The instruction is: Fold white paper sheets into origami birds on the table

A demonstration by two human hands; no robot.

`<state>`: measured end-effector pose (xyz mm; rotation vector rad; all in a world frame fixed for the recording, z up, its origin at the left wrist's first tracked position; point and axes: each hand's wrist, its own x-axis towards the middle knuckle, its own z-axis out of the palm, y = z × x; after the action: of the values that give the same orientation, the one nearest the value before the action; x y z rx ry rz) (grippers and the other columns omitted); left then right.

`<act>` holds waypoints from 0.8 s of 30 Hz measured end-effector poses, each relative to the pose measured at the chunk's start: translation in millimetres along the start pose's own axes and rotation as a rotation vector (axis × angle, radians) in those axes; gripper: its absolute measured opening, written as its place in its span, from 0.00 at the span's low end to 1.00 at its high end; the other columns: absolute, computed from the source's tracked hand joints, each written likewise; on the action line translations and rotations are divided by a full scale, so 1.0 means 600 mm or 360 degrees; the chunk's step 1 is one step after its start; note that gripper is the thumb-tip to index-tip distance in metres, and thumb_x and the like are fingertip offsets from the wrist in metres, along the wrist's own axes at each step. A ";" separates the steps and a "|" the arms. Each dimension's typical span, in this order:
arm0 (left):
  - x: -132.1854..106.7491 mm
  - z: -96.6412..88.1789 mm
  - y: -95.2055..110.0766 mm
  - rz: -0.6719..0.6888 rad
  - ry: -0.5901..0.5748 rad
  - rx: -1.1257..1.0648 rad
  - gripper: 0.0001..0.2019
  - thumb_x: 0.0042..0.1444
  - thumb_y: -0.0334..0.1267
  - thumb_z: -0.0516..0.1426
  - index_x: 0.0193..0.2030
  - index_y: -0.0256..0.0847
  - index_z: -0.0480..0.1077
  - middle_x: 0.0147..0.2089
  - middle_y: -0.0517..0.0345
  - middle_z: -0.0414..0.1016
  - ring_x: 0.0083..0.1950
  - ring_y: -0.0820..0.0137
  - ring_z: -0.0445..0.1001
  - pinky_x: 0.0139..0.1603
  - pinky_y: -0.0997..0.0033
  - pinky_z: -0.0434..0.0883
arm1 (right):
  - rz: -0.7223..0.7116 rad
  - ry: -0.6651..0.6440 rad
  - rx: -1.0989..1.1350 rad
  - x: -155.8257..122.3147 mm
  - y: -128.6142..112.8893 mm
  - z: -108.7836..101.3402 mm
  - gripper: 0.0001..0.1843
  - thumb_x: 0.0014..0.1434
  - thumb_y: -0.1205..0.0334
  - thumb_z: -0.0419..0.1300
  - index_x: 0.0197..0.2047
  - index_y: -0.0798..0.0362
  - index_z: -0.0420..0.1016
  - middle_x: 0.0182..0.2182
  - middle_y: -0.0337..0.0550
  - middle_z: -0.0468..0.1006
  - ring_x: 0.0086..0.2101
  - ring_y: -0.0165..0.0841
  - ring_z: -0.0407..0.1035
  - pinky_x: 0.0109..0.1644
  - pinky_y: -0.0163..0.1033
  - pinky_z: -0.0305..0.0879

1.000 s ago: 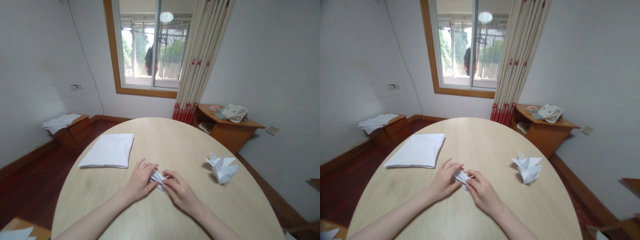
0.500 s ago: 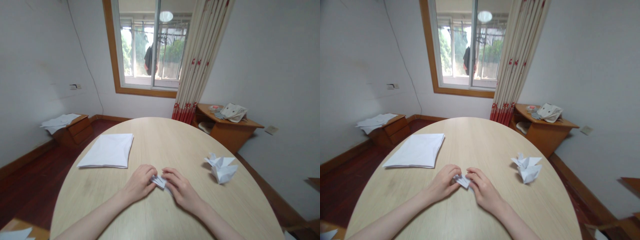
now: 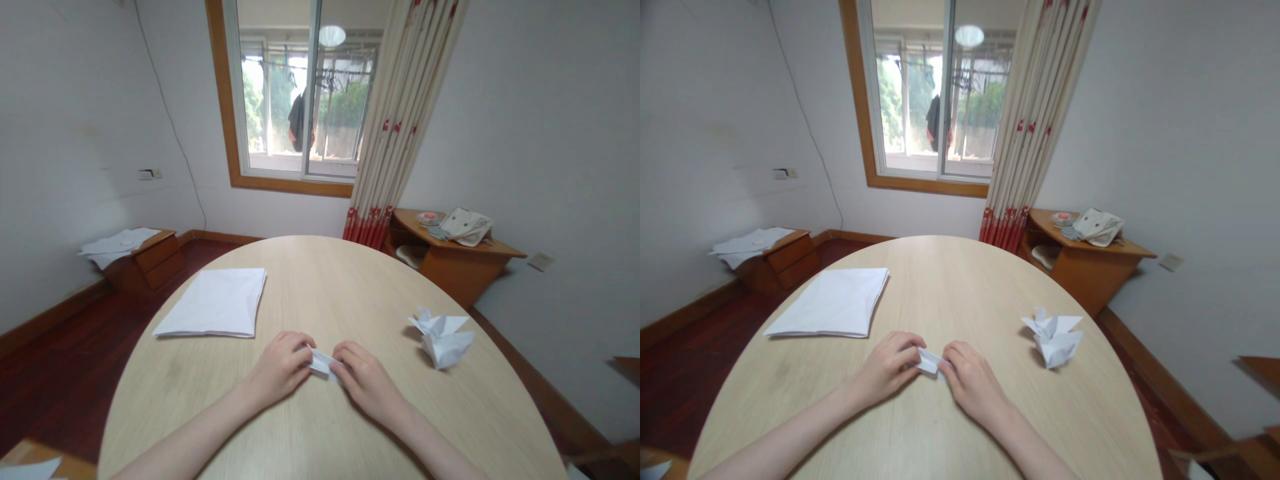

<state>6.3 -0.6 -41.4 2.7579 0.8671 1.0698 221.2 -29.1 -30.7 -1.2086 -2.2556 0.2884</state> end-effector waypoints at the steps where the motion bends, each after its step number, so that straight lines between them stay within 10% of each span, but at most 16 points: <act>1: 0.000 0.001 0.000 0.0013 0.0011 -0.0005 0.02 0.59 0.32 0.58 0.36 0.40 0.67 0.42 0.55 0.74 0.43 0.66 0.72 0.43 0.67 0.66 | -0.0047 0.0012 -0.0051 -0.001 0.000 0.001 0.09 0.66 0.66 0.49 0.35 0.53 0.68 0.34 0.45 0.74 0.36 0.37 0.69 0.39 0.42 0.67; 8: 0.002 -0.003 0.006 -0.0103 0.0099 -0.0045 0.11 0.64 0.45 0.53 0.38 0.39 0.66 0.34 0.55 0.73 0.35 0.66 0.71 0.35 0.68 0.68 | -0.0260 0.0091 -0.0074 0.000 -0.005 -0.005 0.10 0.66 0.68 0.47 0.39 0.53 0.69 0.37 0.46 0.75 0.37 0.36 0.70 0.41 0.41 0.68; 24: 0.008 -0.012 0.015 0.0140 0.0165 0.0074 0.07 0.64 0.34 0.52 0.39 0.40 0.71 0.33 0.55 0.73 0.35 0.68 0.69 0.38 0.67 0.65 | -0.0313 0.0260 -0.0233 -0.003 -0.013 0.004 0.07 0.63 0.70 0.50 0.36 0.53 0.67 0.30 0.44 0.74 0.33 0.36 0.67 0.38 0.40 0.61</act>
<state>9.0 -6.8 -30.6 2.8251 0.7989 1.2325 215.1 -34.8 -30.0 -1.0305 -2.2609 -0.0501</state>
